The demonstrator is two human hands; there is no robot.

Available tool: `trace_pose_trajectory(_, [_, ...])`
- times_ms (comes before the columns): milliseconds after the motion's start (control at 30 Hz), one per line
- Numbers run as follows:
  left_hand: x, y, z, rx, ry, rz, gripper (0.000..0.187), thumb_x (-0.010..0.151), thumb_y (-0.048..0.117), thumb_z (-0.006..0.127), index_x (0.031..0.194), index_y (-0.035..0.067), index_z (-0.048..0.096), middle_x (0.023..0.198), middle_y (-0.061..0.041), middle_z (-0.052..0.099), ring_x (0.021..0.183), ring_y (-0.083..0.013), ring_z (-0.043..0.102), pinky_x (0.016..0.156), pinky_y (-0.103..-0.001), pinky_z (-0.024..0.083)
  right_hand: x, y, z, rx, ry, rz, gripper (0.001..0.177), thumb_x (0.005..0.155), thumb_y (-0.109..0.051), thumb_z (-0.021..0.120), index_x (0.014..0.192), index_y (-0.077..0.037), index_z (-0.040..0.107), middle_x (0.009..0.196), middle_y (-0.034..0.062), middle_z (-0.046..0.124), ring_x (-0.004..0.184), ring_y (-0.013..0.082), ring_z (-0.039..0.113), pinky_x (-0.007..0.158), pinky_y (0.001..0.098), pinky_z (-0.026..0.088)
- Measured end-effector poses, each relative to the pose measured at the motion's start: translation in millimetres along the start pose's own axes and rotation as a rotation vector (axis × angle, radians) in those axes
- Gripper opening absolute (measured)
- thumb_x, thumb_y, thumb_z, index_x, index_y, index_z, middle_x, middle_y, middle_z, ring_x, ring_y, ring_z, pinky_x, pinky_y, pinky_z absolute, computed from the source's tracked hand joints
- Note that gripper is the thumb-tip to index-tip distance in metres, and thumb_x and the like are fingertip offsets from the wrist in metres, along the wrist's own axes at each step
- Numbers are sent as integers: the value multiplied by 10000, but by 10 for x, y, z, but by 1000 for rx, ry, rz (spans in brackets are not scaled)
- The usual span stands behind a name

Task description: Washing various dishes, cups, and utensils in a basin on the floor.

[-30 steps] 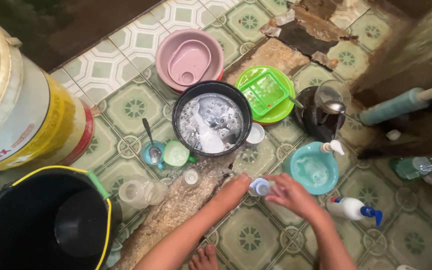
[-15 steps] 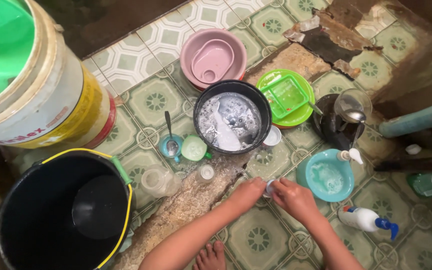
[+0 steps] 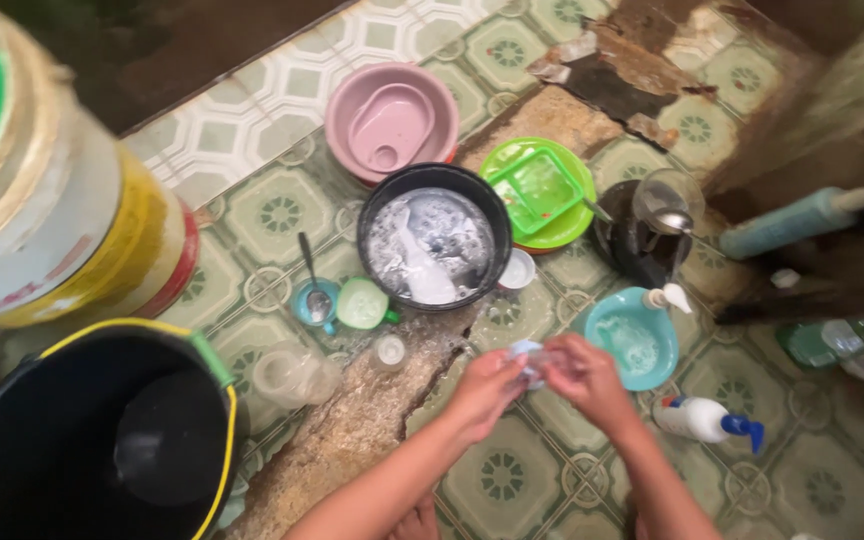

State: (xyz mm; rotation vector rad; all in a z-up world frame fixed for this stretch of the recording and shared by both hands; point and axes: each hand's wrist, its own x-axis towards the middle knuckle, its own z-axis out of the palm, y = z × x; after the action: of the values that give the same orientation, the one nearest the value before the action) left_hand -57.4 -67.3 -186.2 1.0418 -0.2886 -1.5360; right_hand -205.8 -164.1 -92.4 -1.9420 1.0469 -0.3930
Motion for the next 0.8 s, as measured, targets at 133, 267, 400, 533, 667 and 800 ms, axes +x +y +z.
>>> trace_pose_trajectory(133, [-113,333,-100,-106,-20,25,289,968,146,692,1201,-7,618,1080,-72,745,1000,-160,687,931,-314,522,68,2,-204,218,38,176,335,801,-156,772,1119,-102,681,909,55,731,684,150,657,561,301,527])
trace_pose_trajectory(267, [-159,366,-271,64,67,75,271,952,136,693,1171,2,605,1078,-86,759,1025,-156,703,948,-314,524,163,1165,-409,-34,398,7,231,840,-122,749,1067,-99,714,983,85,689,838,192,683,698,326,555])
trace_pose_trajectory(400, [-112,391,-234,138,89,110,213,978,148,651,1148,28,607,1095,-116,773,1035,-155,705,964,-299,517,172,1854,-472,-436,467,-7,131,882,-137,752,1006,-106,782,929,120,664,820,283,658,757,390,538])
trace_pose_trajectory(533, [-79,454,-181,260,39,265,176,998,134,622,1129,24,580,1119,-120,777,1073,-161,713,959,-288,538,100,898,-461,21,543,170,197,1004,-141,650,1138,-100,788,1017,109,722,723,307,590,710,396,494])
trace_pose_trajectory(667, [10,561,1,339,47,372,147,1002,105,618,1102,9,571,1107,-115,774,1061,-178,724,911,-305,562,195,-62,86,-46,387,-300,277,1079,-149,524,1236,-6,702,1234,122,719,1102,266,683,963,387,527])
trace_pose_trajectory(800, [-207,726,187,703,197,605,119,964,64,658,1061,12,612,1054,-139,726,965,-216,716,808,-330,575,382,-245,590,64,208,-176,443,1085,-308,445,1298,-19,705,1233,194,750,1127,268,702,970,409,539])
